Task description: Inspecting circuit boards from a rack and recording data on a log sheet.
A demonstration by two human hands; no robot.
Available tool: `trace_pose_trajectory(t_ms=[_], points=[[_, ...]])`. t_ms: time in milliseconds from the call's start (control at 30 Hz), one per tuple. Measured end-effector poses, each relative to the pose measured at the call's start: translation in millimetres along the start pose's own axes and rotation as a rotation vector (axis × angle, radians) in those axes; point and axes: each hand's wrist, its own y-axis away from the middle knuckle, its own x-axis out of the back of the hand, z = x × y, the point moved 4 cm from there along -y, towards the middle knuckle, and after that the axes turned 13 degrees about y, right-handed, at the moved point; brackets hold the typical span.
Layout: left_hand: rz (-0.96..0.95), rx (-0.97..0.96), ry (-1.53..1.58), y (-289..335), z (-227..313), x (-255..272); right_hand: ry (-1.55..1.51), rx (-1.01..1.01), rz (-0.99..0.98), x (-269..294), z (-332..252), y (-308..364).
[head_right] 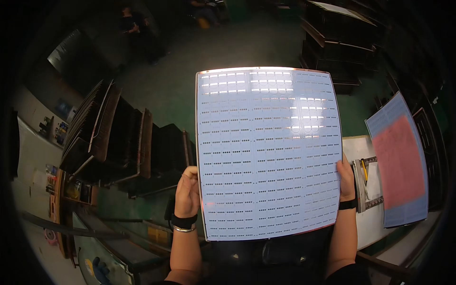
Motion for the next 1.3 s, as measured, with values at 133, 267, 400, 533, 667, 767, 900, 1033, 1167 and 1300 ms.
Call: trace_pose_trajectory(t_ms=[133, 267, 400, 533, 667, 767, 900, 1033, 1167, 1300], points=[[0.078, -0.074, -0.014, -22, 6, -3, 0.108, 0.062, 0.063, -16, -22, -5], [0.102, -0.195, -0.096, -20, 12, -6, 0.232, 0.103, 0.113, -5, -30, -10], [0.034, -0.288, -0.184, -15, 13, -12, 0.064, 0.215, 0.357, 3, -32, -24], [0.011, -0.386, -0.628, -13, 7, -6, -0.480, -0.049, -0.384, 31, 6, -69], [-0.055, -0.354, -0.747, -25, 2, -7, -0.543, -0.130, -0.072, 23, -26, -41], [-0.025, -0.319, -0.705, -16, -1, 5, -0.587, -0.245, 0.044, -3, -13, -33], [0.010, -0.265, -0.541, -19, -10, 18, -0.164, -0.235, -0.006, -20, -17, -14], [0.252, 0.027, 0.134, -18, -26, 24, -0.182, -0.380, 0.036, -20, 6, -12], [0.076, 0.032, 0.684, 18, -68, 34, -0.385, -0.126, 0.076, -49, 12, -19], [0.138, 0.087, 0.743, 27, -81, -9, -0.466, -0.096, 0.091, -77, 15, -11]])
